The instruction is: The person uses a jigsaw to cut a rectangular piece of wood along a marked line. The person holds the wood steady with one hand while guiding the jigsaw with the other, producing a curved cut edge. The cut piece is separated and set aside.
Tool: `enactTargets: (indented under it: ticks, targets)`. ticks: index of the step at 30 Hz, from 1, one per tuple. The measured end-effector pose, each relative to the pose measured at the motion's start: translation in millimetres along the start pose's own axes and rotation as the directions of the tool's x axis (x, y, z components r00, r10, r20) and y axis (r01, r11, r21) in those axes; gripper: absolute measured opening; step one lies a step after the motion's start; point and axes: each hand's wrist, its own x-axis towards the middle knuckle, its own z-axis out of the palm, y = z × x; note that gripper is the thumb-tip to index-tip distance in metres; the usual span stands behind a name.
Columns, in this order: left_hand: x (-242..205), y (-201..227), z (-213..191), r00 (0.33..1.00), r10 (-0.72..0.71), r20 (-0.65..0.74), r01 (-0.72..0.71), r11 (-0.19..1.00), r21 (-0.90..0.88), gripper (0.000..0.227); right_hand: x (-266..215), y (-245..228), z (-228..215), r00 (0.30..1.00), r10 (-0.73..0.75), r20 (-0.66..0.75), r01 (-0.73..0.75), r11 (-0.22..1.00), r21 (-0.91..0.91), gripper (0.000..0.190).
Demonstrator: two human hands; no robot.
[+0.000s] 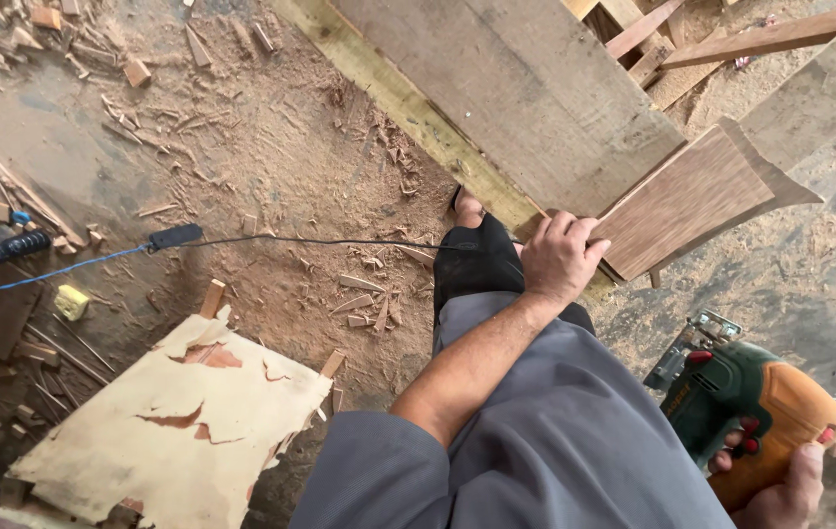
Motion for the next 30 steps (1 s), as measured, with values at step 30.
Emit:
enactTargets:
  ticks: [30]
  targets:
    - [29.1, 57.3, -5.4, 0.865, 0.384, 0.322, -0.476, 0.83, 0.291, 0.053, -68.0, 47.2, -41.6, 0.991, 0.024, -0.133, 0.012, 0.964, 0.266, 0.058]
